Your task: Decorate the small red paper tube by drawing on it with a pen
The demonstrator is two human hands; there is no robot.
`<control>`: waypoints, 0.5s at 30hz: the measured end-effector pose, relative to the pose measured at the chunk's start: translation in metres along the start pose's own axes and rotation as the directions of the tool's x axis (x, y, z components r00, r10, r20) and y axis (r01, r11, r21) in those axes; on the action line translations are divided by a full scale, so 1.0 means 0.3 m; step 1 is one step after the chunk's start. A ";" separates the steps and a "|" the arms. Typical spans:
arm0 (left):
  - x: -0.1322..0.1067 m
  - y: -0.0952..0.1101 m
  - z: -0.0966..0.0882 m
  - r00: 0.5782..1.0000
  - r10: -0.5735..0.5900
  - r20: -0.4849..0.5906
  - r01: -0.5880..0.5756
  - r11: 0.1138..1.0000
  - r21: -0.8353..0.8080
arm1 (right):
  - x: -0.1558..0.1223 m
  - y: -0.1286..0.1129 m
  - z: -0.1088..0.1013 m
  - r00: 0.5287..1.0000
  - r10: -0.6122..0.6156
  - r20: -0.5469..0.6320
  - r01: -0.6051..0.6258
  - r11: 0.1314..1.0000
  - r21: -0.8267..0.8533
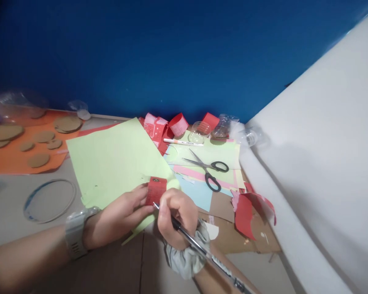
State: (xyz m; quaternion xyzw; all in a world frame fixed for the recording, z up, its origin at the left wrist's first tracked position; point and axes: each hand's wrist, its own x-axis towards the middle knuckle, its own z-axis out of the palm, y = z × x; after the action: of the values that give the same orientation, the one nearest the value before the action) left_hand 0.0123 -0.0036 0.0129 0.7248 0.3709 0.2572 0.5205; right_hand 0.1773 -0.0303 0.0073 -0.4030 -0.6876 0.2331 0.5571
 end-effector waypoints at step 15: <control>0.007 0.002 0.005 1.000 0.013 0.024 -0.016 0.992 0.123 | 0.023 -0.002 0.018 0.977 0.205 0.063 -0.197 0.974 -0.108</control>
State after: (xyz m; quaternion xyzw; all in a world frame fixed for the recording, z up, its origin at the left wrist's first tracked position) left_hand 0.0149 -0.0028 0.0130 0.7611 0.3747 0.2295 0.4771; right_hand 0.1716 -0.0245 0.0103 -0.4894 -0.6742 0.2680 0.4838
